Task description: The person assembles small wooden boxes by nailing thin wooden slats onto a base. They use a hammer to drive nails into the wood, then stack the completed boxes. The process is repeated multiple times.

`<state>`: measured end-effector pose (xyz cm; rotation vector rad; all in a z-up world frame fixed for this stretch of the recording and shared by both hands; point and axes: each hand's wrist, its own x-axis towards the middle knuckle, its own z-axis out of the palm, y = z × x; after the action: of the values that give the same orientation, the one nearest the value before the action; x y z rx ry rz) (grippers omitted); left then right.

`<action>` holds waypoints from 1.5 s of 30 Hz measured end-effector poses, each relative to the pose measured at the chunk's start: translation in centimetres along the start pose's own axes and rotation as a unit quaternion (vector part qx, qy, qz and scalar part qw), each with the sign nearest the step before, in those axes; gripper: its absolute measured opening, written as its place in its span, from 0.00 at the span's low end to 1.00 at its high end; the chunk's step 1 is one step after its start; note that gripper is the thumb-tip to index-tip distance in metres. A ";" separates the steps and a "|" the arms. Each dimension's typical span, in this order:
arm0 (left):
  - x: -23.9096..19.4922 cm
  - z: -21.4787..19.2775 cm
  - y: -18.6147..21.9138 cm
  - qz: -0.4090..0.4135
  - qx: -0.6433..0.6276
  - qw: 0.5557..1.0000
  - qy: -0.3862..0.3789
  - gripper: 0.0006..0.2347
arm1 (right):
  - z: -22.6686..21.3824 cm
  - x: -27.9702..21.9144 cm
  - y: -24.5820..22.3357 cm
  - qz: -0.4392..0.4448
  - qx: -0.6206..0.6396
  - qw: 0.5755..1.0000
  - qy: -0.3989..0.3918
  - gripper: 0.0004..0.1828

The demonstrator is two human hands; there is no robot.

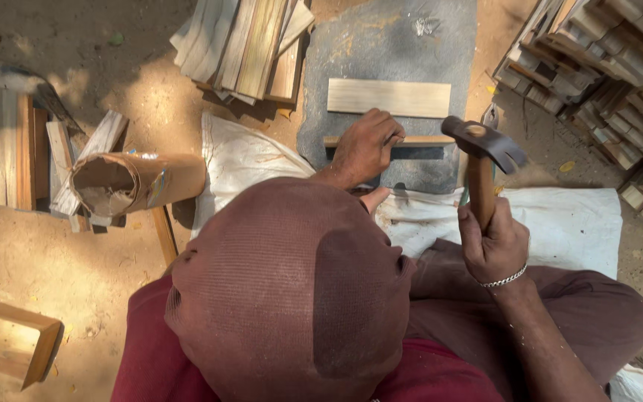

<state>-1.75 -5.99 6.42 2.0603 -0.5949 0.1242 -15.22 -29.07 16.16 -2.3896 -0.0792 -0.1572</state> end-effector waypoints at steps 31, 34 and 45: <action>0.6 -0.6 0.4 0.039 0.007 0.998 -0.043 0.08 | 2.2 -0.5 3.1 0.185 -0.230 0.933 -0.207 0.21; 0.5 -1.4 -0.4 0.084 0.072 0.993 -0.036 0.12 | 2.5 -0.6 3.1 0.177 -0.223 0.938 -0.198 0.21; -0.5 0.0 -2.0 0.005 0.135 0.987 -0.089 0.05 | -0.3 -0.5 1.7 -0.146 0.229 0.953 0.137 0.15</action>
<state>-1.26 -4.97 4.64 2.3481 -0.7315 0.0272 -15.57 -30.53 15.14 -1.8625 -0.3050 -0.5459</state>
